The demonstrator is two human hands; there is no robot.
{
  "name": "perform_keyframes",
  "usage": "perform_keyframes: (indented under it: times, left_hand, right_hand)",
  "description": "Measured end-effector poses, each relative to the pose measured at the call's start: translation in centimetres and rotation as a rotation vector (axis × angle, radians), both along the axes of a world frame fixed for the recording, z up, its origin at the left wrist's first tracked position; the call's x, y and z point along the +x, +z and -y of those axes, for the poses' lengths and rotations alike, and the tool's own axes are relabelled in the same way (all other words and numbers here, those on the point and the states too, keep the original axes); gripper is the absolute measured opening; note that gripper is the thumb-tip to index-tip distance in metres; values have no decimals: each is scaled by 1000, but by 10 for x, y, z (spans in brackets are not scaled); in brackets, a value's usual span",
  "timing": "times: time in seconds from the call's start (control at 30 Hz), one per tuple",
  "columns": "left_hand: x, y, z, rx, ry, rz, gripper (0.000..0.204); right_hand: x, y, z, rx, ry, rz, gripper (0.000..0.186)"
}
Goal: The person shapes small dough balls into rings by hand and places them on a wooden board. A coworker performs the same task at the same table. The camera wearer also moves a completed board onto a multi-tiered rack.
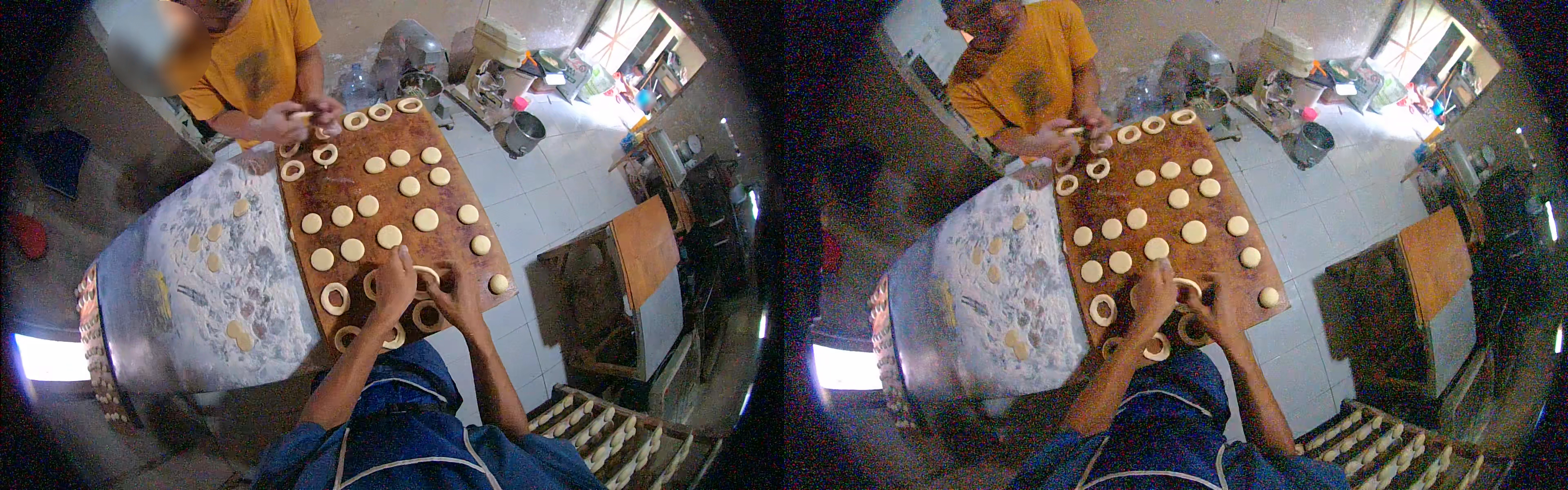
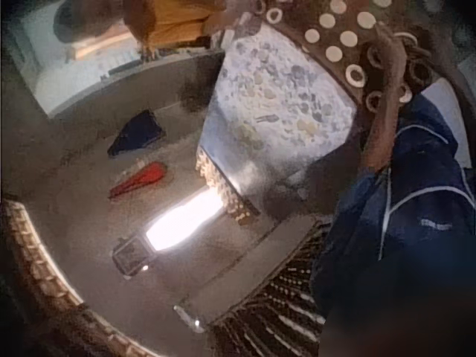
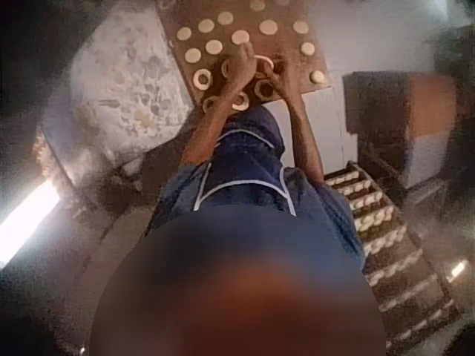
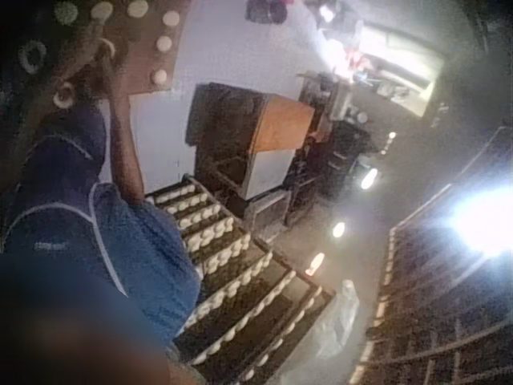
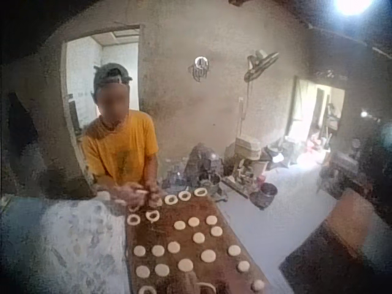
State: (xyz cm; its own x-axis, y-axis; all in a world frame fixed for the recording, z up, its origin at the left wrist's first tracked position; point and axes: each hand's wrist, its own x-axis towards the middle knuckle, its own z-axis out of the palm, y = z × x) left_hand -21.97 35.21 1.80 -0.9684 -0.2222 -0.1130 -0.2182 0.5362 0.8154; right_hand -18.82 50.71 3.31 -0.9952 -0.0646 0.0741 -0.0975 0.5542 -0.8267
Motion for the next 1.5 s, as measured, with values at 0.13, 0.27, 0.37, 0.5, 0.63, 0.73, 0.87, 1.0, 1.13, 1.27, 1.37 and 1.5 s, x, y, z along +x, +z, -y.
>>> perform_keyframes:
  times: [0.13, 0.27, 0.37, 0.5, 0.63, 0.73, 0.87, 1.0, 1.13, 1.27, 1.37, 1.5]
  left_hand:
    - [-4, -34, 17, -371, -199, -341, 19]
    - [-2, -19, 19, -116, -355, -213, 24]
    - [-6, -22, 19, -121, -330, -217, 22]
    - [-29, -6, -27, -51, -360, -456, 17]
    - [-80, -15, -113, -135, -531, -475, 19]
    - [-80, -43, -132, -286, -699, -489, 21]
    - [-67, -38, -134, -476, -897, -349, 28]
    - [-40, -20, -84, 240, -585, -175, 44]
    - [27, -6, 28, 404, -270, -475, 32]
    - [115, -14, 228, 51, 180, -403, 24]
    - [165, -46, 338, -103, 474, -165, 26]
    - [170, -23, 364, -829, 396, -51, 39]
  right_hand:
    - [14, 5, -21, 140, -83, 8, 55]
    - [24, 10, -56, 309, -251, -28, 46]
    - [19, 7, -77, 452, -261, -142, 38]
    - [10, -30, -98, 569, -141, -255, 31]
    - [0, -2, -101, 537, -126, 23, 30]
    - [-21, -7, -101, 506, -116, 349, 26]
    - [9, -1, -102, 414, -115, 56, 20]
    - [35, -16, -84, -58, -161, 263, 22]
    - [61, 5, 16, -160, 161, 412, 40]
    - [51, 33, 160, 156, 559, 83, 36]
    - [30, 8, 251, 173, 623, 39, 23]
    - [-8, -38, 307, 340, 629, 134, 29]
